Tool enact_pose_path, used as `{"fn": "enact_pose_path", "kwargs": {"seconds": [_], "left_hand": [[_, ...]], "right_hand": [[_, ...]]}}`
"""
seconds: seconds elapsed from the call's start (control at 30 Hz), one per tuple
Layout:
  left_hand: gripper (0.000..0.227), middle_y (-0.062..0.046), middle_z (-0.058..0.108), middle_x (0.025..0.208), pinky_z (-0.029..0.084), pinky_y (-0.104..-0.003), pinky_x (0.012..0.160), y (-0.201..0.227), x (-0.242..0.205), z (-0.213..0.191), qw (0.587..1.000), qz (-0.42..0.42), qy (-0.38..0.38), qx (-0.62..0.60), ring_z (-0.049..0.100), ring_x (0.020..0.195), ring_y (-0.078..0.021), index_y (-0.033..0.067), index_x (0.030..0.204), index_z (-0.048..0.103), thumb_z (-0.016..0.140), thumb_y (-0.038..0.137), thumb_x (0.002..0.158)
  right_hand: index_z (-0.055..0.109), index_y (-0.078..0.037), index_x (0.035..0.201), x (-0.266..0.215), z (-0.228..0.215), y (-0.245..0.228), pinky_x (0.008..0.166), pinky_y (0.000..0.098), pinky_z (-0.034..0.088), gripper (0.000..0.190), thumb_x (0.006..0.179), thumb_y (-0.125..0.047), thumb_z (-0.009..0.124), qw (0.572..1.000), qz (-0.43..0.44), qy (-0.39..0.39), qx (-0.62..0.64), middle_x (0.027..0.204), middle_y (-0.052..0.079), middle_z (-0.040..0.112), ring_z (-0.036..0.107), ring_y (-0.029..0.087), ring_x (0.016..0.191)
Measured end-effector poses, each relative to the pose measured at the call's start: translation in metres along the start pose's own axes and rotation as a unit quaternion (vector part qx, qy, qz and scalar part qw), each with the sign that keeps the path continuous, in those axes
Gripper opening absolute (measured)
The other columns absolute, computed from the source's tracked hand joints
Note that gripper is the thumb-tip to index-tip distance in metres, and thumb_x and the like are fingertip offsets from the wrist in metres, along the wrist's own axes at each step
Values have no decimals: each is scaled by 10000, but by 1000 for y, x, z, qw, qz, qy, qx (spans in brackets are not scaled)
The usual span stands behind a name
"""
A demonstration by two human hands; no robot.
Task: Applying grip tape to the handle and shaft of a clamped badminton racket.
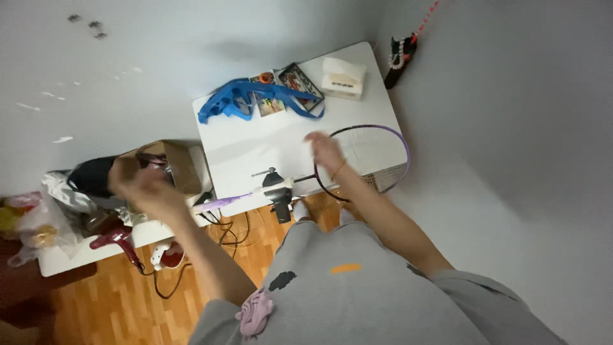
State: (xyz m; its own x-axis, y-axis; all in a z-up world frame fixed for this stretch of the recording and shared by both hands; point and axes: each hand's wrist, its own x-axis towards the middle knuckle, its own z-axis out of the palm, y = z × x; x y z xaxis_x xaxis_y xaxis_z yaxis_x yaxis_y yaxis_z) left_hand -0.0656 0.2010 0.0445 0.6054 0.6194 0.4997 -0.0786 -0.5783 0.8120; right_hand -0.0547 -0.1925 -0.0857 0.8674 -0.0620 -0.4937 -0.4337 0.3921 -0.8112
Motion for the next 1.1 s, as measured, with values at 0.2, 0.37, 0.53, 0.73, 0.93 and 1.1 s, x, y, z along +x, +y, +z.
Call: {"fn": "enact_pose_path", "kwargs": {"seconds": [0.2, 0.37, 0.53, 0.73, 0.93, 1.1], "left_hand": [[261, -189, 759, 1016, 556, -413, 842, 21, -111, 99, 813, 63, -567, 117, 721, 908, -331, 36, 1064, 773, 642, 92, 846], [411, -165, 730, 817, 558, -366, 738, 99, -110, 118, 750, -41, -660, -13, 687, 789, -256, 75, 987, 802, 485, -37, 752], [388, -122, 738, 908, 528, -319, 720, 47, 18, 96, 941, 60, -330, -41, 675, 797, -194, 12, 1029, 741, 463, -144, 807], [158, -119, 734, 986, 532, -311, 711, 52, 80, 70, 988, 115, -97, 34, 655, 806, -192, -43, 1068, 695, 597, -84, 950], [160, -100, 743, 1066, 516, -354, 693, 36, -26, 160, 862, -5, -505, 44, 649, 761, -222, 27, 1053, 726, 666, 134, 950], [196, -97, 807, 881, 563, -380, 852, 59, -88, 196, 515, 56, -853, 58, 752, 881, -259, 123, 975, 801, 624, 192, 927]], "right_hand": [[678, -33, 1179, -106, 115, 20, 918, 423, 528, 283, 1016, -180, 499, 742, -134, -420, -505, 1152, 156, 718, 680, 265, 980], [632, 23, 1174, -80, 108, 37, 875, 415, 548, 227, 1017, -102, 526, 805, -124, -348, -464, 1139, 165, 692, 661, 252, 960], [635, -121, 1240, -65, 82, -57, 680, 284, 502, 265, 991, -151, 546, 991, 61, -116, 18, 1222, 64, 682, 609, 136, 806], [680, -93, 1120, -5, 6, -17, 555, 258, 432, 171, 1001, -130, 564, 853, 20, -78, 516, 871, 11, 638, 517, 118, 652], [724, -77, 1036, -55, 102, -2, 620, 306, 476, 237, 849, -71, 578, 954, -74, -188, -219, 874, 53, 676, 573, 165, 711], [732, -26, 1050, -66, 146, 17, 849, 403, 560, 235, 937, -153, 570, 739, -78, -405, -534, 1036, 157, 770, 719, 266, 901]]}}
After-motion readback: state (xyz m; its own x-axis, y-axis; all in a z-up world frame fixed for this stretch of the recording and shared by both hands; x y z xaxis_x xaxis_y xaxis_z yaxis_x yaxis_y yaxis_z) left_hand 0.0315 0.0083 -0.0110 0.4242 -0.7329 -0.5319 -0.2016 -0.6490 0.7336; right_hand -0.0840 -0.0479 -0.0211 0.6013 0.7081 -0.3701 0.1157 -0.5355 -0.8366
